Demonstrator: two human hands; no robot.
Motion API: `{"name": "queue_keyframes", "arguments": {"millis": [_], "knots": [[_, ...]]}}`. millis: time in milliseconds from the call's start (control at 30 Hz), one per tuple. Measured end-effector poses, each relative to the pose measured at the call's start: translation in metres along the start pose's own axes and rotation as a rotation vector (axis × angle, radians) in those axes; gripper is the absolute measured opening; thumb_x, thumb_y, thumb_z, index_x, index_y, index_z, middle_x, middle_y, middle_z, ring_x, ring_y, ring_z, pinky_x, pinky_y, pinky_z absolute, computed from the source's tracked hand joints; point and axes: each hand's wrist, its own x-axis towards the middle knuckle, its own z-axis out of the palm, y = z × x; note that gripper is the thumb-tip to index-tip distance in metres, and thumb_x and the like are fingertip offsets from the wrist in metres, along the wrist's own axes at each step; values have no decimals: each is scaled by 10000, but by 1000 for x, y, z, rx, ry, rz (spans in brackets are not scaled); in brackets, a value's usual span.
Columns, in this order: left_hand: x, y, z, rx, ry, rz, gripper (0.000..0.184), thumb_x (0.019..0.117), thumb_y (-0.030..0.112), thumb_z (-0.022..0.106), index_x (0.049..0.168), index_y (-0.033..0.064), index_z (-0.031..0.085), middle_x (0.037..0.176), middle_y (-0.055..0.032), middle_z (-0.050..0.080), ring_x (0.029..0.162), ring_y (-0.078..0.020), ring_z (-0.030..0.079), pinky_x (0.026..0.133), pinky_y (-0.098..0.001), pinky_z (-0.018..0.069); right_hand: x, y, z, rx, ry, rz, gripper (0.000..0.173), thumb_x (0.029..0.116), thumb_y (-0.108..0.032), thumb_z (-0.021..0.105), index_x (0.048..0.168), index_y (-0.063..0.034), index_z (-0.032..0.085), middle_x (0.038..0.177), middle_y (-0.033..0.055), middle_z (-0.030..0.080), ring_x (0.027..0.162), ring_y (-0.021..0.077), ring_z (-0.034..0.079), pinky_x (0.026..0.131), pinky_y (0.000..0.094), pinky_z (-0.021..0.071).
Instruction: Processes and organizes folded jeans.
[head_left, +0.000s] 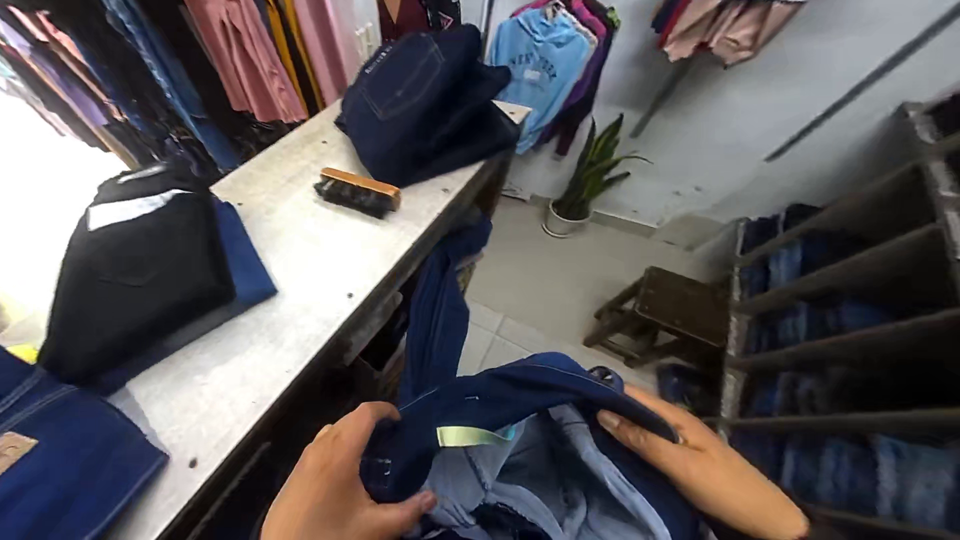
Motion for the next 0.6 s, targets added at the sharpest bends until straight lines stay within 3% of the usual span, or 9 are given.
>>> {"name": "queue_keyframes", "arguments": {"millis": [100, 167, 200, 300, 400, 500, 600], "knots": [[11, 13, 28, -77, -116, 44, 804, 693, 469, 847, 1273, -40, 621, 1158, -186, 709, 1048, -255, 700, 898, -416, 576, -42, 15, -38, -174, 263, 1, 346, 904, -235, 560, 1185, -95, 705, 1095, -18, 727, 1024, 31, 672, 912, 288, 566], [18, 22, 39, -93, -175, 79, 793, 714, 382, 864, 1341, -23, 594, 1209, -169, 702, 1096, -238, 694, 944, -395, 574, -67, 22, -64, -342, 423, 12, 402, 900, -210, 517, 1218, -37, 693, 1128, 80, 725, 1038, 123, 684, 912, 402, 560], [22, 27, 45, -68, -170, 83, 727, 739, 315, 850, 1344, -3, 602, 1187, -150, 716, 1070, -231, 707, 920, -399, 587, -76, 23, -76, -412, 456, 22, 414, 907, -192, 496, 1244, -44, 686, 1145, 112, 724, 1040, 186, 694, 893, 481, 553], [35, 41, 68, 87, -63, 139, 534, 765, 140, 770, 1271, 22, 648, 1099, -117, 737, 985, -240, 730, 841, -435, 608, -88, 34, -98, -561, 478, 11, 378, 914, -180, 491, 1222, -154, 708, 1078, 56, 748, 928, 230, 727, 750, 550, 562], [47, 51, 88, 143, 58, 209, 442, 777, 122, 744, 1203, 23, 679, 1076, -101, 735, 982, -215, 721, 843, -416, 605, -100, 41, -110, -600, 516, 12, 342, 941, -218, 502, 1212, -174, 705, 1042, 51, 748, 899, 230, 726, 723, 545, 555], [50, 64, 104, 92, 88, 230, 351, 844, 188, 706, 1170, 60, 690, 1051, -60, 725, 973, -147, 700, 840, -345, 591, -111, 46, -125, -605, 552, 1, 299, 918, -391, 619, 1087, -175, 736, 910, 16, 742, 776, 172, 709, 639, 486, 550], [56, 78, 110, 63, 98, 291, 304, 881, 192, 681, 1160, 72, 689, 1079, -29, 716, 1011, -86, 679, 893, -273, 572, -121, 45, -134, -627, 624, -15, 359, 935, -448, 602, 1014, -134, 755, 827, 49, 731, 708, 164, 690, 601, 465, 519]]}}
